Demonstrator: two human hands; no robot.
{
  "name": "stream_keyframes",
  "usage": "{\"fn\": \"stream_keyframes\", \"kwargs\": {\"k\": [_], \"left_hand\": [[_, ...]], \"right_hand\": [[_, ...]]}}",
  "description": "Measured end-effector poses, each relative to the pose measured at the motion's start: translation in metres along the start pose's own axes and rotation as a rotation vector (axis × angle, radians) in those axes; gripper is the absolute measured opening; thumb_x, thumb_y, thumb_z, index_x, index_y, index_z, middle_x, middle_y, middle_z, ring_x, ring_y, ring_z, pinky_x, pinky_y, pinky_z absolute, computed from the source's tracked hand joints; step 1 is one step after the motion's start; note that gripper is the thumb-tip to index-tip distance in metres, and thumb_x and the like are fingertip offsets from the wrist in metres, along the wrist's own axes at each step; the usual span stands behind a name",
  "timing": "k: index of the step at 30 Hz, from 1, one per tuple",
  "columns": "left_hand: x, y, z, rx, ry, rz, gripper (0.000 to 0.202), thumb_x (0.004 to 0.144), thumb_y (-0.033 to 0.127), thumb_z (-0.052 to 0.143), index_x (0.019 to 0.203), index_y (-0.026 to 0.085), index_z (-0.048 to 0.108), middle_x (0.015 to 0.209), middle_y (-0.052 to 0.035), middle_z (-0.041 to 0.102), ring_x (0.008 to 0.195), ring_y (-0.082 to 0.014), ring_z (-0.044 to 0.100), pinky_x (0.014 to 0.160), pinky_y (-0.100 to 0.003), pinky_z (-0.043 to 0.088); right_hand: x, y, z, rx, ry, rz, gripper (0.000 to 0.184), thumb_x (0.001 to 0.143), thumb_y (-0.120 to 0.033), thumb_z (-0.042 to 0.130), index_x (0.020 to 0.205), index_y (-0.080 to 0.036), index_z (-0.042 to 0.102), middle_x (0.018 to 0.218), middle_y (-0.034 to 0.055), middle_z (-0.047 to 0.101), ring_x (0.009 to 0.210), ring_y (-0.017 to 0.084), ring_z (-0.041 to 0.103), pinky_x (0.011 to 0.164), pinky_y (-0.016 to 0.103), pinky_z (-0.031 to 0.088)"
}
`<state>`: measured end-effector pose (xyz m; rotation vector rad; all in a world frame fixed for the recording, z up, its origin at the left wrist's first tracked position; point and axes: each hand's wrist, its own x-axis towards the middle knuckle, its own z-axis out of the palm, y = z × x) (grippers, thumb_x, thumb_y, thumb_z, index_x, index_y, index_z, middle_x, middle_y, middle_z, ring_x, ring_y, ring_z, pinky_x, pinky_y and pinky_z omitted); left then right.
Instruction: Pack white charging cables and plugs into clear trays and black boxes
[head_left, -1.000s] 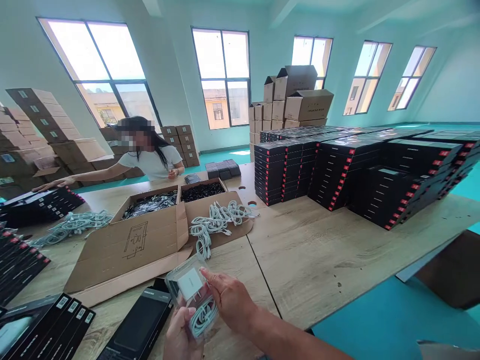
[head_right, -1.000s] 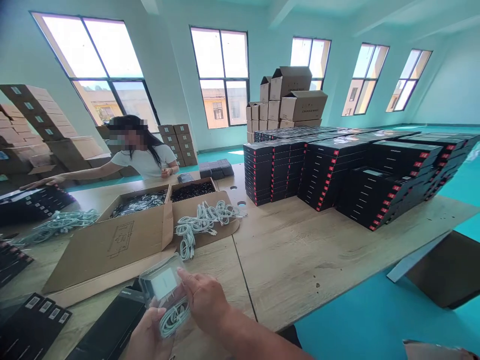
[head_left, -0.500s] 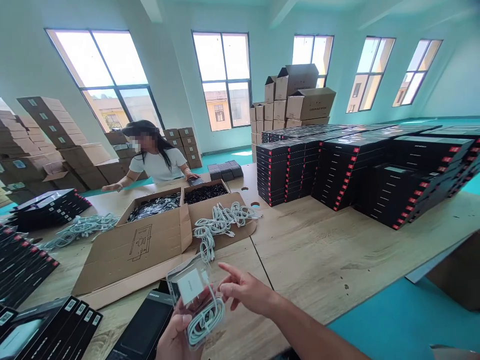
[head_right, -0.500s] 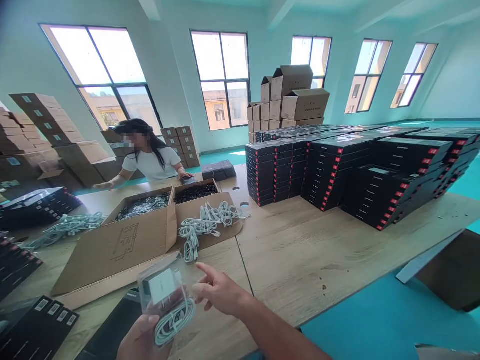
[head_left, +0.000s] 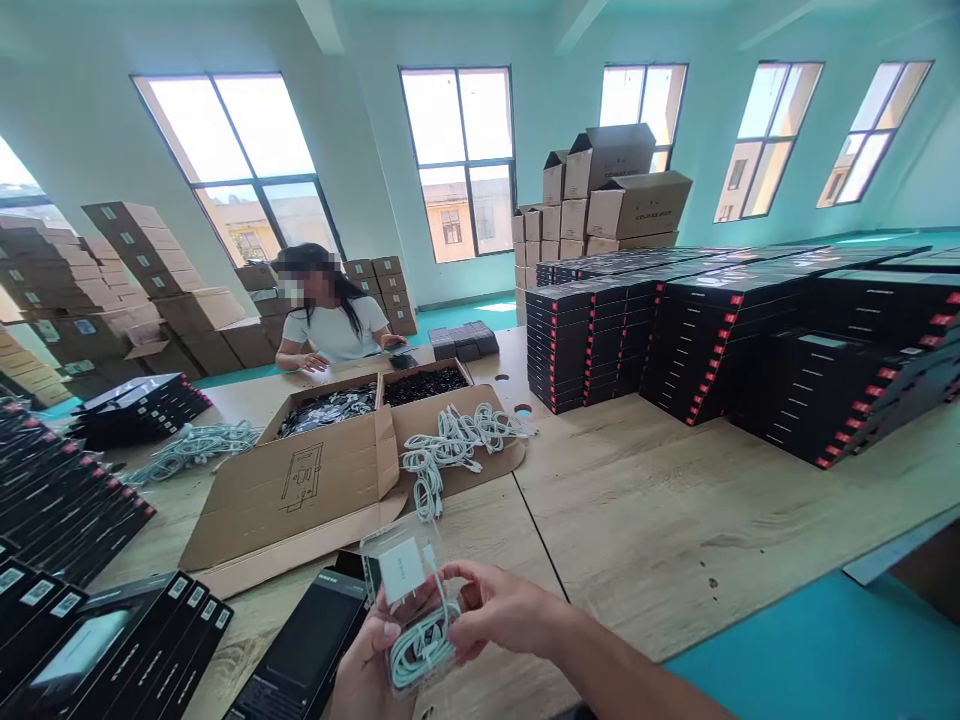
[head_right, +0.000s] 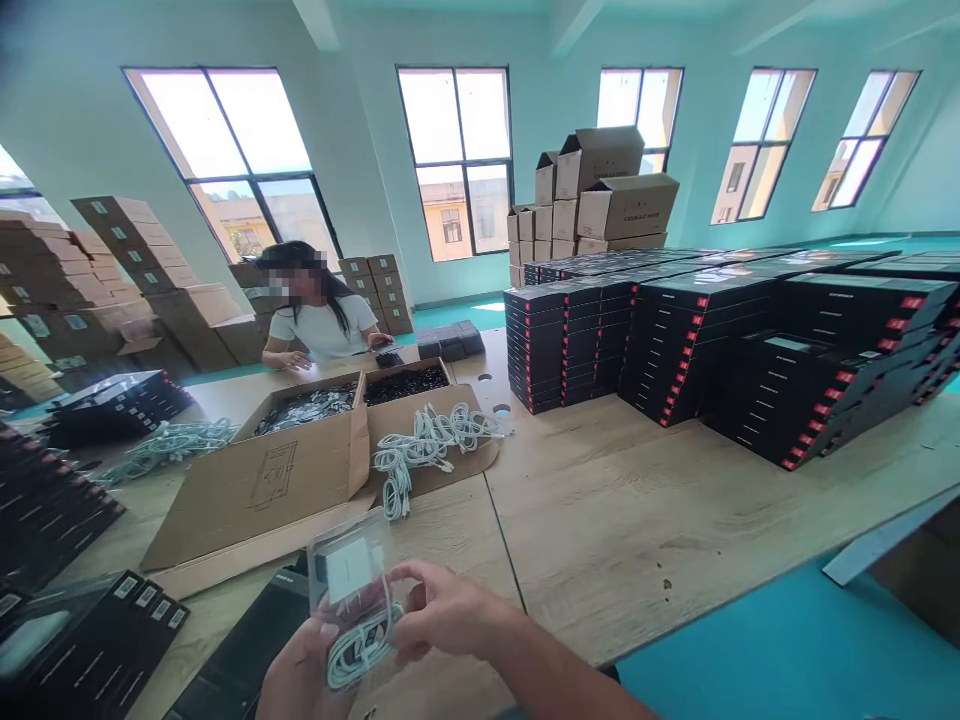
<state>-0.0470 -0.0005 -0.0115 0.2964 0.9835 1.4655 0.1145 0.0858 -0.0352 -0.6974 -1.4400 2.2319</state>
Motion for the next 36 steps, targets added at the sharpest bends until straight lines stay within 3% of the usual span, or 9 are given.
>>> {"fn": "stream_keyframes", "kwargs": {"k": [4, 9, 13, 15, 18, 21, 24, 29, 36], "left_hand": [[-0.003, -0.006, -0.004, 0.112, -0.095, -0.016, 0.038, 0.058, 0.024, 0.069, 0.095, 0.018, 0.074, 0.093, -0.0112, 0.080, 0.083, -0.0293, 0.073, 0.073, -0.038, 0.057], [-0.004, -0.020, -0.001, 0.577, -0.175, 0.052, 0.053, 0.063, 0.035, 0.059, 0.111, 0.013, 0.063, 0.087, -0.0148, 0.074, 0.066, -0.0237, 0.069, 0.062, -0.035, 0.051], [-0.001, 0.014, -0.007, 0.834, 0.067, 0.300, 0.063, 0.078, 0.053, 0.056, 0.129, 0.019, 0.046, 0.129, -0.0221, 0.064, 0.113, -0.0335, 0.068, 0.096, -0.049, 0.051], [0.001, 0.042, -0.017, 1.028, 0.219, 0.424, 0.062, 0.074, 0.054, 0.064, 0.125, 0.023, 0.047, 0.149, -0.0210, 0.050, 0.145, -0.0349, 0.042, 0.119, -0.052, 0.029], [0.007, 0.075, -0.037, 1.324, 0.350, 0.432, 0.066, 0.051, 0.039, 0.081, 0.111, 0.024, 0.056, 0.158, -0.0223, 0.041, 0.156, -0.0435, 0.014, 0.123, -0.061, 0.001], [0.016, 0.088, -0.052, 1.535, 0.376, 0.340, 0.069, 0.044, 0.027, 0.077, 0.111, 0.020, 0.061, 0.140, -0.0276, 0.058, 0.143, -0.0550, 0.037, 0.115, -0.072, 0.017], [0.019, 0.087, -0.051, 1.663, 0.325, 0.337, 0.074, 0.046, 0.022, 0.068, 0.119, 0.013, 0.063, 0.123, -0.0266, 0.066, 0.125, -0.0517, 0.056, 0.105, -0.064, 0.039], [0.011, 0.067, -0.026, 1.680, 0.134, 0.530, 0.092, 0.054, 0.022, 0.068, 0.145, 0.022, 0.051, 0.148, -0.0158, 0.057, 0.141, -0.0382, 0.048, 0.115, -0.048, 0.035], [0.011, 0.052, -0.025, 1.724, 0.120, 0.852, 0.094, 0.058, 0.020, 0.070, 0.149, 0.023, 0.049, 0.147, -0.0171, 0.058, 0.139, -0.0422, 0.050, 0.115, -0.054, 0.038]], "right_hand": [[-0.008, -0.019, -0.012, 0.097, 0.062, -0.098, 0.104, 0.077, -0.053, 0.079, 0.160, -0.020, 0.027, 0.085, -0.0015, 0.067, 0.065, 0.013, 0.064, 0.060, 0.026, 0.053], [-0.009, -0.019, -0.019, 0.109, 0.160, -0.153, 0.074, 0.075, -0.057, 0.083, 0.136, -0.021, 0.063, 0.082, 0.0011, 0.069, 0.067, 0.014, 0.064, 0.050, 0.021, 0.049], [-0.016, -0.008, -0.038, 0.286, 0.298, -0.115, 0.053, 0.069, -0.048, 0.090, 0.111, -0.018, 0.077, 0.083, 0.0054, 0.075, 0.068, 0.017, 0.068, 0.053, 0.024, 0.054], [-0.021, -0.003, -0.050, 0.414, 0.405, -0.108, 0.048, 0.066, -0.040, 0.092, 0.106, -0.019, 0.078, 0.086, 0.0071, 0.077, 0.068, 0.018, 0.070, 0.054, 0.026, 0.056], [-0.027, 0.004, -0.063, 0.544, 0.510, -0.125, 0.042, 0.064, -0.033, 0.092, 0.101, -0.018, 0.079, 0.090, 0.0085, 0.079, 0.068, 0.019, 0.071, 0.055, 0.026, 0.058], [-0.028, 0.008, -0.065, 0.617, 0.520, -0.158, 0.047, 0.064, -0.032, 0.093, 0.106, -0.017, 0.077, 0.084, 0.0059, 0.078, 0.066, 0.017, 0.070, 0.056, 0.024, 0.059], [-0.025, 0.002, -0.055, 0.635, 0.487, -0.212, 0.062, 0.064, -0.034, 0.095, 0.119, -0.019, 0.071, 0.079, 0.0024, 0.076, 0.066, 0.015, 0.070, 0.060, 0.024, 0.059], [-0.010, -0.020, -0.021, 0.530, 0.482, -0.473, 0.083, 0.070, -0.047, 0.092, 0.142, -0.026, 0.056, 0.101, 0.0029, 0.075, 0.084, 0.017, 0.071, 0.075, 0.031, 0.061], [0.002, -0.028, -0.010, 0.043, 0.542, -0.630, 0.067, 0.082, -0.062, 0.075, 0.137, -0.026, 0.065, 0.112, 0.0065, 0.068, 0.092, 0.020, 0.066, 0.076, 0.033, 0.061]]}}
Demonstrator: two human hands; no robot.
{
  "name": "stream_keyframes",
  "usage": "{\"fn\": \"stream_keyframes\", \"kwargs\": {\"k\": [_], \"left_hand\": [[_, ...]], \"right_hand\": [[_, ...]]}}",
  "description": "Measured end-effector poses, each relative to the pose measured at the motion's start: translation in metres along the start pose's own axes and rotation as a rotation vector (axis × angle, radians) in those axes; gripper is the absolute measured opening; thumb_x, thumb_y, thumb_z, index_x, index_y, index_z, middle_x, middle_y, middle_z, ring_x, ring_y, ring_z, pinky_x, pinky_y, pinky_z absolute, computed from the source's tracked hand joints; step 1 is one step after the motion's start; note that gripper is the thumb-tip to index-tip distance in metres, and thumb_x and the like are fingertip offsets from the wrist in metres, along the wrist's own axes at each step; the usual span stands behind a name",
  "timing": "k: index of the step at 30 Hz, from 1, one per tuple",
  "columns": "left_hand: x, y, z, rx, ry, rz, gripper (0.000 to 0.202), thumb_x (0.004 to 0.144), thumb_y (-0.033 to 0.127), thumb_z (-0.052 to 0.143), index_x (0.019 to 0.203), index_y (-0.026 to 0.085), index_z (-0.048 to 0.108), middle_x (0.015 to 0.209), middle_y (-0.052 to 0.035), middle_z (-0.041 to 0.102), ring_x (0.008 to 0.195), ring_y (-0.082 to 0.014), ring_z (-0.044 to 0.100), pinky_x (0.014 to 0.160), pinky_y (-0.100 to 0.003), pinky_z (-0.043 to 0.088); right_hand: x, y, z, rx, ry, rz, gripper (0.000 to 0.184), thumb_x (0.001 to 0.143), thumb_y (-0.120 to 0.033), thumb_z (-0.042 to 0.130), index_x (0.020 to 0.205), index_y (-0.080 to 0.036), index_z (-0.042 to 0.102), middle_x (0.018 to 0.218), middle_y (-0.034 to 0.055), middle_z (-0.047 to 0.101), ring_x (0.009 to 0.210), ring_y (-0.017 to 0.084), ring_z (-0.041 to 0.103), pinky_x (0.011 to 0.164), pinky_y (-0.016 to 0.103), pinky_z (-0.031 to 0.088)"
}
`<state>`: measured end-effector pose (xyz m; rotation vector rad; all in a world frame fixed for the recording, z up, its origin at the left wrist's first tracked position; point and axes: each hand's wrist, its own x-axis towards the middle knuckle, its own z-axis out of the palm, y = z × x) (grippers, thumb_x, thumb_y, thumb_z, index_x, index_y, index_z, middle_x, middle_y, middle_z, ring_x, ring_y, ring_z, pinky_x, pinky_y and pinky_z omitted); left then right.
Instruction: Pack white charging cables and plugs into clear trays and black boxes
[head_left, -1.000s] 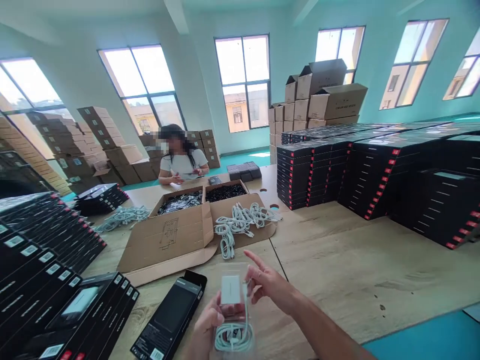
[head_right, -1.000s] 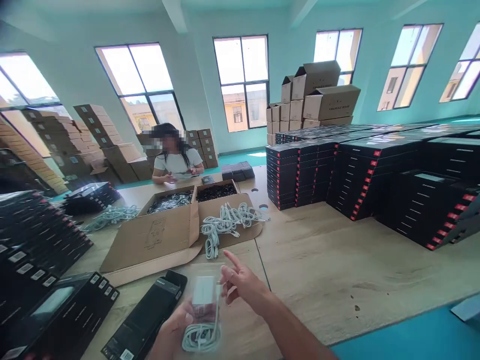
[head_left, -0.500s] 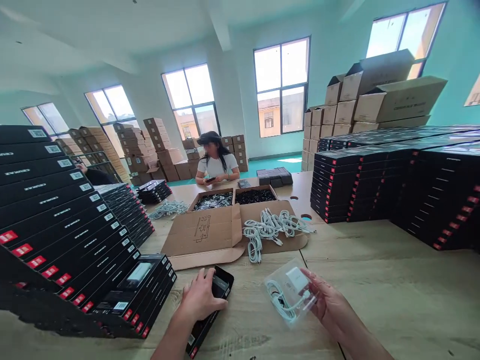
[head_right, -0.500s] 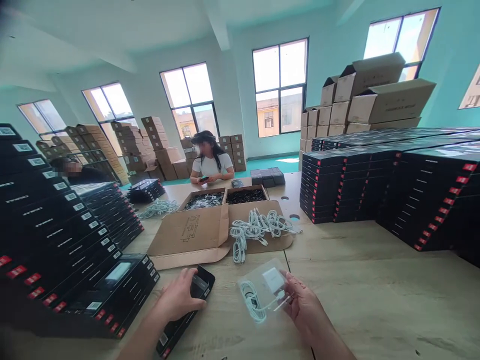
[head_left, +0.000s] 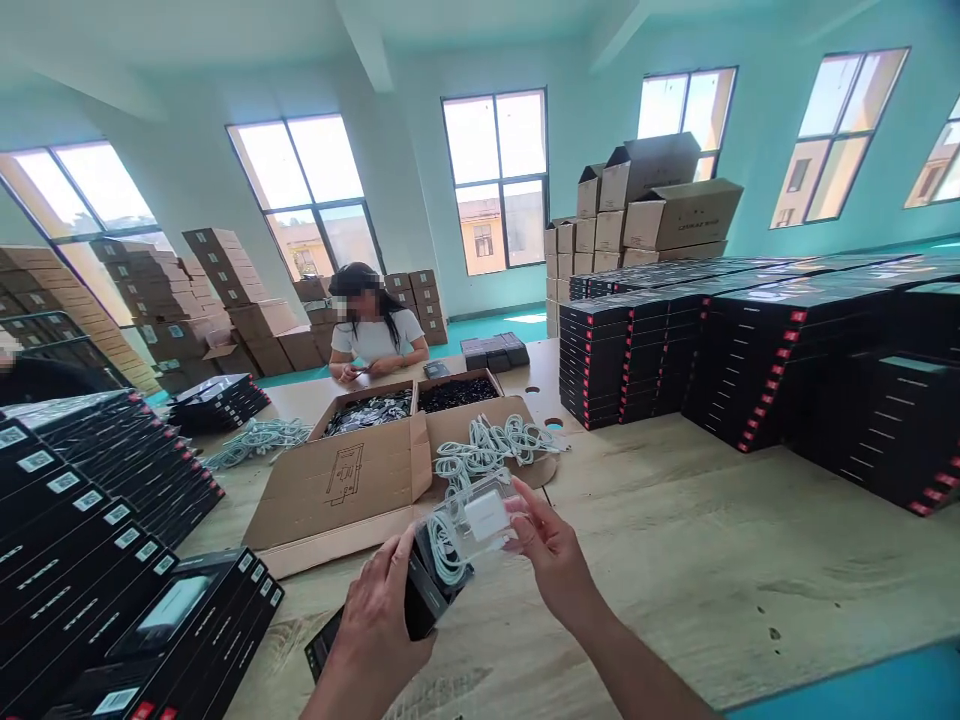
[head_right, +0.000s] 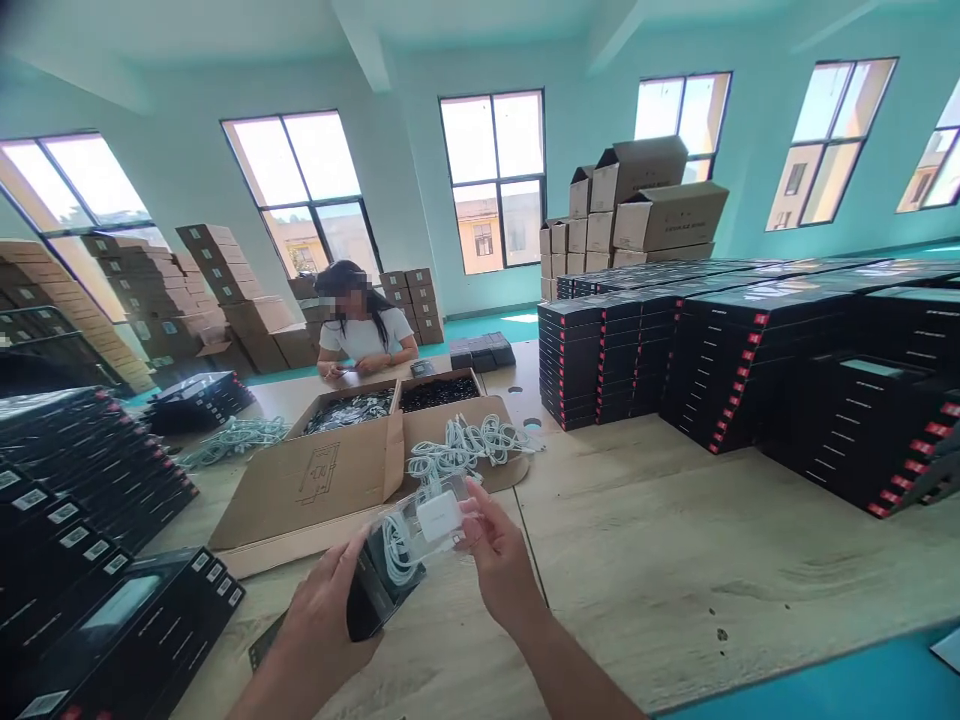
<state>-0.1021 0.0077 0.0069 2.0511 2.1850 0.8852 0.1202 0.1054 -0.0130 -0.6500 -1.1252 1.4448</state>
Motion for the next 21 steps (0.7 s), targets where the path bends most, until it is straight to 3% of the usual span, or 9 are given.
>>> {"fn": "stream_keyframes", "kwargs": {"k": [5, 11, 14, 16, 18, 21], "left_hand": [[-0.001, 0.013, 0.002, -0.094, -0.001, 0.037, 0.094, 0.058, 0.018, 0.073, 0.149, 0.023, 0.051, 0.148, -0.0168, 0.058, 0.141, -0.0438, 0.046, 0.120, -0.058, 0.032], [-0.003, 0.032, 0.011, -0.437, 0.039, 0.034, 0.102, 0.053, 0.011, 0.078, 0.150, 0.030, 0.050, 0.151, -0.0135, 0.057, 0.140, -0.0448, 0.049, 0.115, -0.059, 0.040], [0.000, 0.037, 0.016, -0.526, 0.100, 0.044, 0.106, 0.055, 0.014, 0.082, 0.153, 0.033, 0.045, 0.155, -0.0115, 0.053, 0.142, -0.0450, 0.047, 0.116, -0.059, 0.039], [0.002, 0.041, 0.023, -0.587, 0.107, 0.035, 0.106, 0.056, 0.013, 0.082, 0.153, 0.032, 0.044, 0.157, -0.0129, 0.050, 0.144, -0.0450, 0.044, 0.117, -0.060, 0.037], [0.004, 0.046, 0.035, -0.637, 0.122, -0.004, 0.104, 0.056, 0.014, 0.082, 0.151, 0.029, 0.043, 0.156, -0.0165, 0.049, 0.146, -0.0448, 0.041, 0.119, -0.060, 0.035], [0.001, 0.052, 0.060, -0.701, 0.232, -0.135, 0.109, 0.058, 0.022, 0.083, 0.153, 0.026, 0.031, 0.158, -0.0201, 0.043, 0.150, -0.0430, 0.035, 0.121, -0.059, 0.030]], "right_hand": [[0.001, -0.021, -0.013, -0.030, -0.102, 0.143, 0.079, 0.074, -0.064, 0.080, 0.141, -0.025, 0.063, 0.099, 0.0038, 0.066, 0.085, 0.019, 0.065, 0.066, 0.034, 0.063], [0.006, -0.060, -0.015, 0.112, -0.309, 0.289, 0.065, 0.086, -0.062, 0.070, 0.138, -0.025, 0.062, 0.105, 0.0068, 0.070, 0.092, 0.021, 0.071, 0.067, 0.032, 0.062], [0.014, -0.069, -0.015, 0.052, -0.356, 0.308, 0.061, 0.077, -0.050, 0.081, 0.128, -0.022, 0.065, 0.094, 0.0037, 0.071, 0.081, 0.019, 0.071, 0.061, 0.026, 0.059], [0.022, -0.073, -0.011, -0.078, -0.500, 0.343, 0.055, 0.070, -0.037, 0.085, 0.120, -0.021, 0.068, 0.092, 0.0019, 0.071, 0.075, 0.016, 0.068, 0.057, 0.022, 0.057], [0.030, -0.076, -0.004, -0.168, -0.644, 0.369, 0.050, 0.067, -0.029, 0.082, 0.116, -0.020, 0.071, 0.091, 0.0011, 0.071, 0.072, 0.014, 0.065, 0.056, 0.021, 0.055], [0.043, -0.075, 0.009, -0.257, -0.676, 0.327, 0.049, 0.068, -0.021, 0.074, 0.117, -0.019, 0.071, 0.079, -0.0022, 0.068, 0.064, 0.012, 0.060, 0.056, 0.021, 0.053]]}}
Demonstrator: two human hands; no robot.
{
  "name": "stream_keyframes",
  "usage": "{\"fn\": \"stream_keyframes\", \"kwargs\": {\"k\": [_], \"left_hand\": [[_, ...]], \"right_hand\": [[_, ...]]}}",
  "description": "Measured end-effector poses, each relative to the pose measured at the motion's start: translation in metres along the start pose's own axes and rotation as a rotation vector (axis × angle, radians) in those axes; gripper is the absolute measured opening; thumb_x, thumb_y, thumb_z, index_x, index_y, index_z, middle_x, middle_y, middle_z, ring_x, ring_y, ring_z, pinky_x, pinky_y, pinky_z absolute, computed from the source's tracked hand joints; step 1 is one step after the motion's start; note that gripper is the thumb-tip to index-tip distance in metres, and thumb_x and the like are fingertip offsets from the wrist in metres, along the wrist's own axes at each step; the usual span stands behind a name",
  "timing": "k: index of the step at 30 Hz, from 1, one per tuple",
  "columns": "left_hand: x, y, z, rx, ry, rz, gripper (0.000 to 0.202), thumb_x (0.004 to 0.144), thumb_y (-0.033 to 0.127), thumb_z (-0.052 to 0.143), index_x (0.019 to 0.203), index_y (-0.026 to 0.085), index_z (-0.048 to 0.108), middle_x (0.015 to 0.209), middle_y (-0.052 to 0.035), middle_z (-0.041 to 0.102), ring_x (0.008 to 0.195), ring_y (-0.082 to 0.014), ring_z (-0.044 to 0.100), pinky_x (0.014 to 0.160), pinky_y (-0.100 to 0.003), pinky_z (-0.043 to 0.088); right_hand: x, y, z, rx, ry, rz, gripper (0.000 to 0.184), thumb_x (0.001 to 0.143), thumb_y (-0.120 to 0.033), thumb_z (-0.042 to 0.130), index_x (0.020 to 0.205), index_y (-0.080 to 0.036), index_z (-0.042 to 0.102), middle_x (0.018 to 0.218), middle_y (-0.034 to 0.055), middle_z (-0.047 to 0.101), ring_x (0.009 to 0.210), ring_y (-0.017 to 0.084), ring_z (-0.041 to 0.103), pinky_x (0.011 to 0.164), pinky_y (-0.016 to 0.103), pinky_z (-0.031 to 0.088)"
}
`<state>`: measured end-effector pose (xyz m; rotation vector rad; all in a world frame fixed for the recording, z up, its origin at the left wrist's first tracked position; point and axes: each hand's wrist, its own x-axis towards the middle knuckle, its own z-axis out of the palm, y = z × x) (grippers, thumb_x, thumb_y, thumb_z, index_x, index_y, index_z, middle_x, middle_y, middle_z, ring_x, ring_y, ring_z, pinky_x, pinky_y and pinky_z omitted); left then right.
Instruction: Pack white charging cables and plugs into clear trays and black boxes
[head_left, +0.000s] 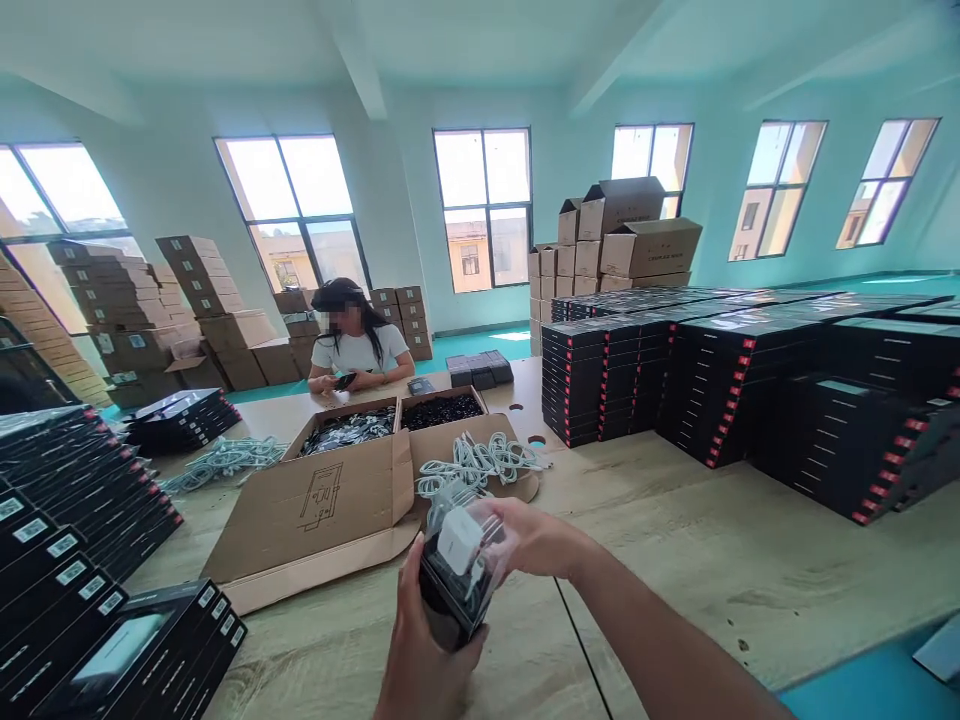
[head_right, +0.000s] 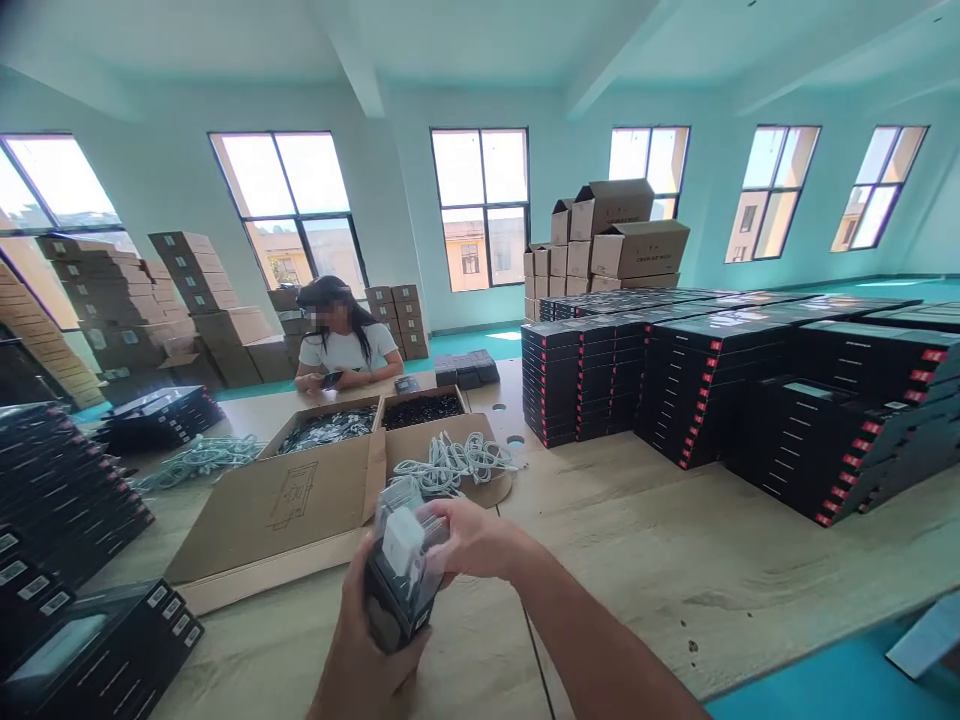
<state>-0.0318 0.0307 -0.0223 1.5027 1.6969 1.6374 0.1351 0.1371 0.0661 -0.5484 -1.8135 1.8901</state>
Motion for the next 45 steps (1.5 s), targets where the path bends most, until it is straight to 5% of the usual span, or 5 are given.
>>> {"fn": "stream_keyframes", "kwargs": {"k": [7, 16, 23, 35, 45], "left_hand": [[-0.013, -0.023, 0.007, -0.288, 0.155, -0.064, 0.127, 0.064, 0.050, 0.084, 0.159, 0.030, 0.002, 0.167, -0.0208, 0.020, 0.153, -0.0425, 0.025, 0.123, -0.059, 0.023], [0.003, -0.025, -0.039, -0.045, 0.118, 0.064, 0.046, 0.083, 0.039, 0.075, 0.124, 0.031, 0.058, 0.138, -0.0111, 0.057, 0.125, -0.0302, 0.059, 0.099, -0.044, 0.054], [0.007, -0.020, -0.055, 0.202, 0.058, 0.253, 0.015, 0.089, 0.035, 0.068, 0.101, 0.028, 0.073, 0.136, -0.0123, 0.066, 0.129, -0.0323, 0.061, 0.108, -0.047, 0.050], [0.019, 0.011, -0.068, 0.266, -0.051, 0.462, 0.017, 0.092, 0.029, 0.064, 0.100, 0.033, 0.078, 0.109, -0.0024, 0.078, 0.100, -0.0174, 0.076, 0.085, -0.023, 0.061], [0.011, -0.013, -0.061, 0.021, -0.086, 0.178, 0.027, 0.089, 0.038, 0.069, 0.115, 0.036, 0.078, 0.135, -0.0073, 0.071, 0.121, -0.0254, 0.069, 0.097, -0.032, 0.058]], "right_hand": [[0.019, 0.009, 0.011, -0.505, 0.205, -0.270, 0.037, 0.089, -0.018, 0.051, 0.112, -0.022, 0.079, 0.070, -0.0016, 0.064, 0.058, 0.012, 0.048, 0.058, 0.023, 0.041], [0.005, 0.056, 0.019, -0.210, 0.470, -0.433, 0.014, 0.093, -0.034, 0.064, 0.099, -0.022, 0.067, 0.120, 0.0089, 0.072, 0.086, 0.018, 0.068, 0.076, 0.030, 0.053], [-0.010, 0.073, 0.025, -0.413, 0.430, -0.560, 0.008, 0.091, -0.021, 0.067, 0.097, -0.023, 0.070, 0.128, 0.0108, 0.071, 0.116, 0.024, 0.067, 0.101, 0.037, 0.051], [-0.006, 0.042, 0.021, -0.358, 0.251, -0.517, 0.012, 0.084, -0.021, 0.075, 0.094, -0.024, 0.081, 0.101, 0.0061, 0.072, 0.096, 0.020, 0.069, 0.087, 0.032, 0.054], [-0.005, 0.058, 0.007, -0.353, 0.160, -0.483, 0.024, 0.090, -0.037, 0.072, 0.109, -0.026, 0.082, 0.120, 0.0112, 0.074, 0.108, 0.025, 0.070, 0.087, 0.035, 0.056]]}}
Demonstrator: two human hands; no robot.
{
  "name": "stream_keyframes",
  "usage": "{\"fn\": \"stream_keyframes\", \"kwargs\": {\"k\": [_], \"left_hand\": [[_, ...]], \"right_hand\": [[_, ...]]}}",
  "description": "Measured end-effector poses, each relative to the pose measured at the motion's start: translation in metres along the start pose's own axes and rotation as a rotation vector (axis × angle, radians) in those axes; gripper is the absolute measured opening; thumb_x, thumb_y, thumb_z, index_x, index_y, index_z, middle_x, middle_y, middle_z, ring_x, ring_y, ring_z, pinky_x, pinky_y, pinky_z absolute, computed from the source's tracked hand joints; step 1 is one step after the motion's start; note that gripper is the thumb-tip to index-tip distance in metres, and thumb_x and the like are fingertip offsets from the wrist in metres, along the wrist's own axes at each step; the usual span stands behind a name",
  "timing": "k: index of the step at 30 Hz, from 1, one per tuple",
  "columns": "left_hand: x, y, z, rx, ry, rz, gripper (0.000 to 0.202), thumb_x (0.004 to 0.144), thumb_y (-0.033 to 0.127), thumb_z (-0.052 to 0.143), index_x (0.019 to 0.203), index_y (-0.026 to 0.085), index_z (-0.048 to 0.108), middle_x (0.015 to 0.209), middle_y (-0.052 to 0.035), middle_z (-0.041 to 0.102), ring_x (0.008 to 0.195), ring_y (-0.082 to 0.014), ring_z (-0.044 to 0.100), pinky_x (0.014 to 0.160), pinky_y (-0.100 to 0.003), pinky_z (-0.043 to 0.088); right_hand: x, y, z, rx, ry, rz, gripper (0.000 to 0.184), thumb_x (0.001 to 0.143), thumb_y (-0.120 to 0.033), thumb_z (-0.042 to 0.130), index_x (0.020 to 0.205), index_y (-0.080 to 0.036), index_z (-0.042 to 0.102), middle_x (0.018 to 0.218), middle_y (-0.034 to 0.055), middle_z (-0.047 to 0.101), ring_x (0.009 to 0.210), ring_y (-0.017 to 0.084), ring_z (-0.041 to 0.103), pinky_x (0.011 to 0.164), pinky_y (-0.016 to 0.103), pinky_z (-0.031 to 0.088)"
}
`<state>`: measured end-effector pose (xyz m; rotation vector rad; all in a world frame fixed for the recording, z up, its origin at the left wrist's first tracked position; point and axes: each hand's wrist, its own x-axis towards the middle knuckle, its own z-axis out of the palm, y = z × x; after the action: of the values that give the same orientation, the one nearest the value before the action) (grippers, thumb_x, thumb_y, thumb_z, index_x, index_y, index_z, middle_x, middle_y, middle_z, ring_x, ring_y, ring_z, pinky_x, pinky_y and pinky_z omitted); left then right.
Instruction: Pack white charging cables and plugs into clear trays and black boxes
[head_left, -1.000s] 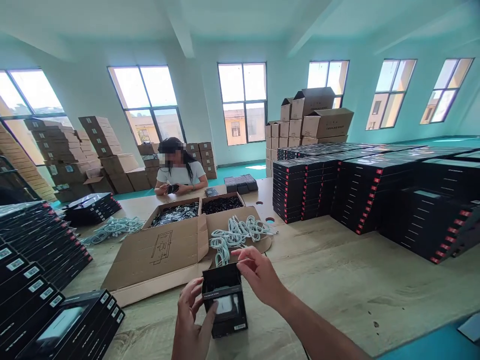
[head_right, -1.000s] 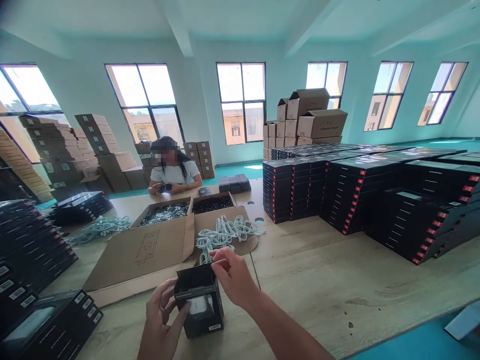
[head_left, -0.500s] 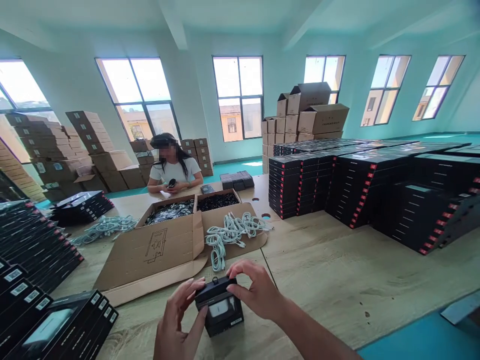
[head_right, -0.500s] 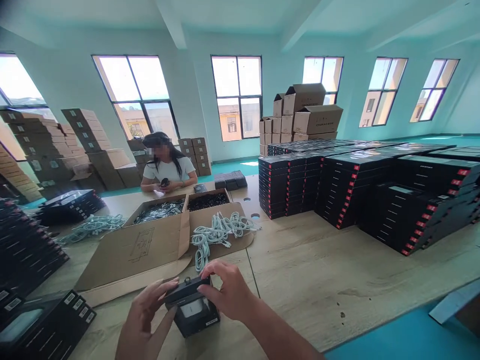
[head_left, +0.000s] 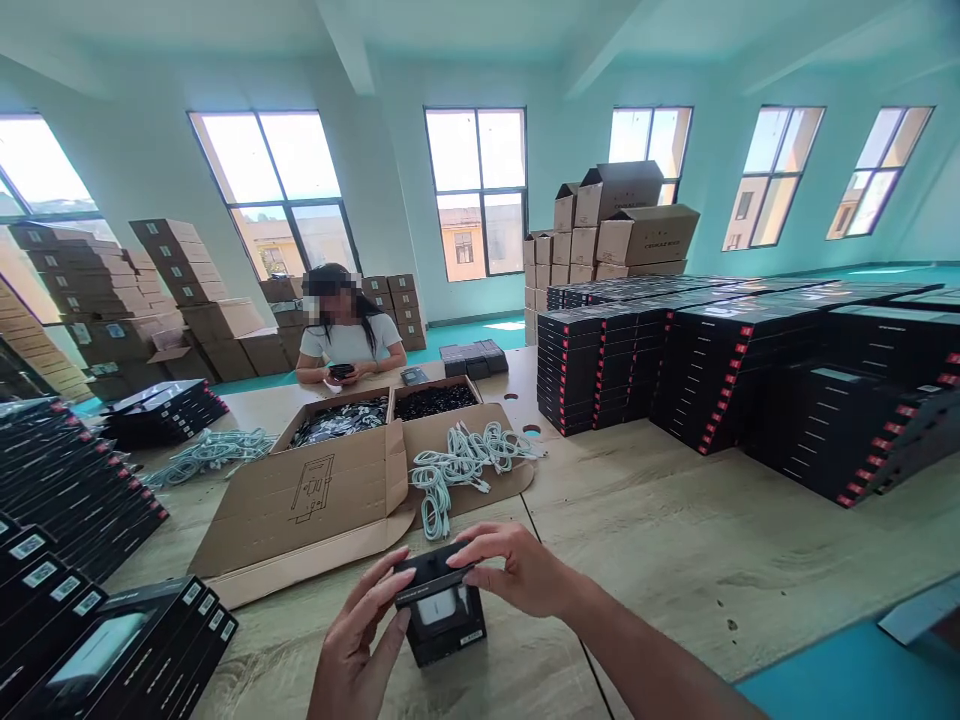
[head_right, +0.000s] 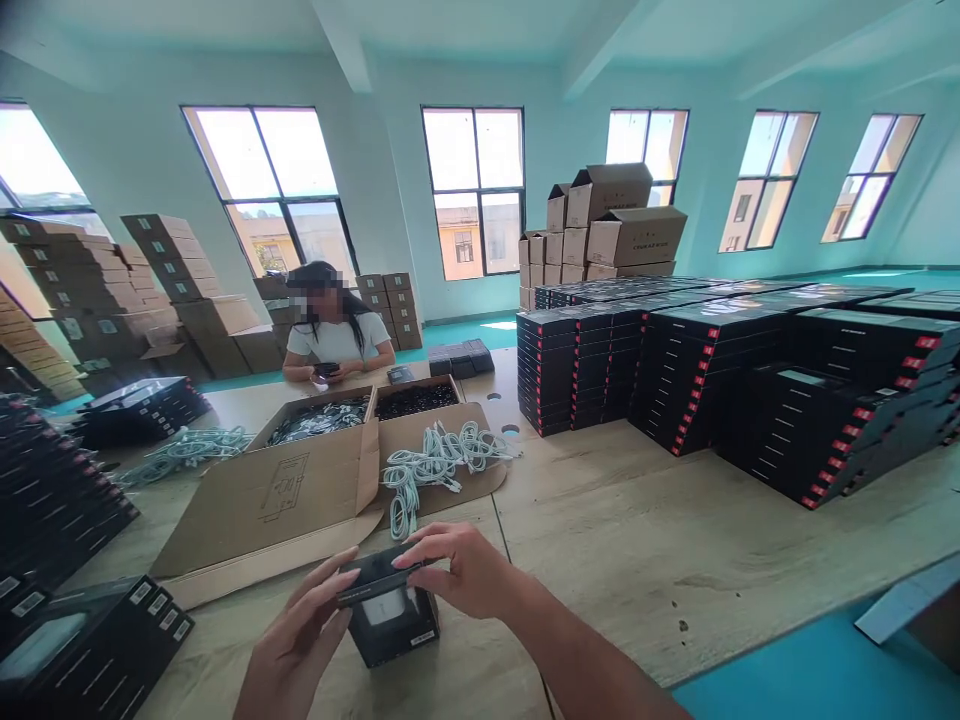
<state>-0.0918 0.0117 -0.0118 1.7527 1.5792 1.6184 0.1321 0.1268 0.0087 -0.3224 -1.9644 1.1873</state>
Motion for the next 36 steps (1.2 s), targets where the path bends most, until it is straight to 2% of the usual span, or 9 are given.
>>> {"fn": "stream_keyframes", "kwargs": {"k": [3, 7, 16, 20, 23, 26, 29, 32, 36], "left_hand": [[-0.005, -0.001, 0.011, -0.213, 0.030, -0.198, 0.059, 0.088, 0.042, 0.071, 0.145, 0.040, 0.055, 0.154, -0.0058, 0.057, 0.135, -0.0263, 0.059, 0.107, -0.036, 0.052], [-0.014, 0.016, 0.020, -0.327, -0.077, -0.362, 0.060, 0.085, 0.045, 0.075, 0.142, 0.035, 0.060, 0.152, -0.0065, 0.058, 0.140, -0.0294, 0.054, 0.112, -0.040, 0.048], [-0.030, 0.060, 0.038, -0.447, 0.119, -0.505, 0.062, 0.074, 0.052, 0.083, 0.130, 0.029, 0.071, 0.133, -0.0064, 0.073, 0.132, -0.0327, 0.061, 0.104, -0.038, 0.055], [-0.034, 0.058, 0.038, -0.462, 0.156, -0.555, 0.065, 0.071, 0.052, 0.085, 0.129, 0.029, 0.071, 0.132, -0.0069, 0.074, 0.126, -0.0344, 0.065, 0.097, -0.037, 0.060], [-0.036, 0.047, 0.033, -0.441, 0.091, -0.589, 0.067, 0.072, 0.054, 0.083, 0.132, 0.027, 0.069, 0.130, -0.0084, 0.075, 0.127, -0.0345, 0.064, 0.101, -0.041, 0.058], [-0.041, 0.036, 0.031, -0.331, 0.054, -0.543, 0.061, 0.075, 0.055, 0.080, 0.129, 0.027, 0.070, 0.139, -0.0078, 0.069, 0.132, -0.0357, 0.059, 0.107, -0.044, 0.054], [-0.052, 0.030, 0.037, -0.016, 0.174, -0.336, 0.054, 0.080, 0.053, 0.073, 0.130, 0.032, 0.068, 0.149, -0.0066, 0.058, 0.137, -0.0381, 0.053, 0.113, -0.053, 0.046], [-0.069, 0.030, 0.047, 0.383, 0.201, -0.054, 0.079, 0.065, 0.044, 0.084, 0.139, 0.034, 0.058, 0.151, -0.0141, 0.048, 0.138, -0.0476, 0.046, 0.113, -0.066, 0.039], [-0.075, 0.035, 0.046, 0.695, 0.193, 0.052, 0.098, 0.056, 0.018, 0.079, 0.147, 0.032, 0.045, 0.150, -0.0199, 0.043, 0.128, -0.0506, 0.048, 0.105, -0.068, 0.042]], "right_hand": [[0.004, 0.015, 0.004, 0.165, 0.234, 0.169, 0.034, 0.085, -0.050, 0.075, 0.105, -0.024, 0.082, 0.104, 0.0094, 0.078, 0.094, 0.024, 0.072, 0.076, 0.034, 0.058], [0.007, 0.017, 0.000, 0.441, 0.399, 0.376, 0.049, 0.071, -0.061, 0.083, 0.101, -0.022, 0.082, 0.085, 0.0036, 0.077, 0.078, 0.021, 0.070, 0.064, 0.030, 0.058], [0.002, -0.008, -0.007, 0.454, 0.435, 0.408, 0.048, 0.071, -0.059, 0.083, 0.100, -0.022, 0.083, 0.088, 0.0044, 0.078, 0.078, 0.020, 0.070, 0.059, 0.027, 0.058], [0.002, -0.009, -0.003, 0.406, 0.446, 0.439, 0.049, 0.070, -0.059, 0.082, 0.101, -0.021, 0.083, 0.085, 0.0048, 0.078, 0.074, 0.019, 0.068, 0.054, 0.024, 0.055], [0.002, -0.007, -0.001, 0.356, 0.435, 0.448, 0.048, 0.073, -0.058, 0.079, 0.102, -0.020, 0.083, 0.085, 0.0055, 0.079, 0.070, 0.018, 0.068, 0.051, 0.023, 0.053], [0.001, -0.004, 0.000, 0.335, 0.450, 0.465, 0.049, 0.072, -0.058, 0.079, 0.102, -0.019, 0.083, 0.083, 0.0059, 0.079, 0.069, 0.019, 0.068, 0.050, 0.024, 0.053], [0.000, -0.003, 0.005, 0.354, 0.468, 0.481, 0.053, 0.070, -0.060, 0.081, 0.102, -0.018, 0.083, 0.083, 0.0068, 0.079, 0.070, 0.021, 0.070, 0.051, 0.027, 0.055], [0.000, -0.006, 0.018, 0.398, 0.474, 0.494, 0.059, 0.066, -0.065, 0.083, 0.100, -0.017, 0.083, 0.083, 0.0083, 0.079, 0.071, 0.023, 0.070, 0.053, 0.030, 0.056], [0.001, -0.009, 0.038, 0.487, 0.413, 0.499, 0.064, 0.065, -0.068, 0.084, 0.106, -0.019, 0.082, 0.094, 0.0109, 0.080, 0.084, 0.028, 0.073, 0.067, 0.037, 0.061]]}}
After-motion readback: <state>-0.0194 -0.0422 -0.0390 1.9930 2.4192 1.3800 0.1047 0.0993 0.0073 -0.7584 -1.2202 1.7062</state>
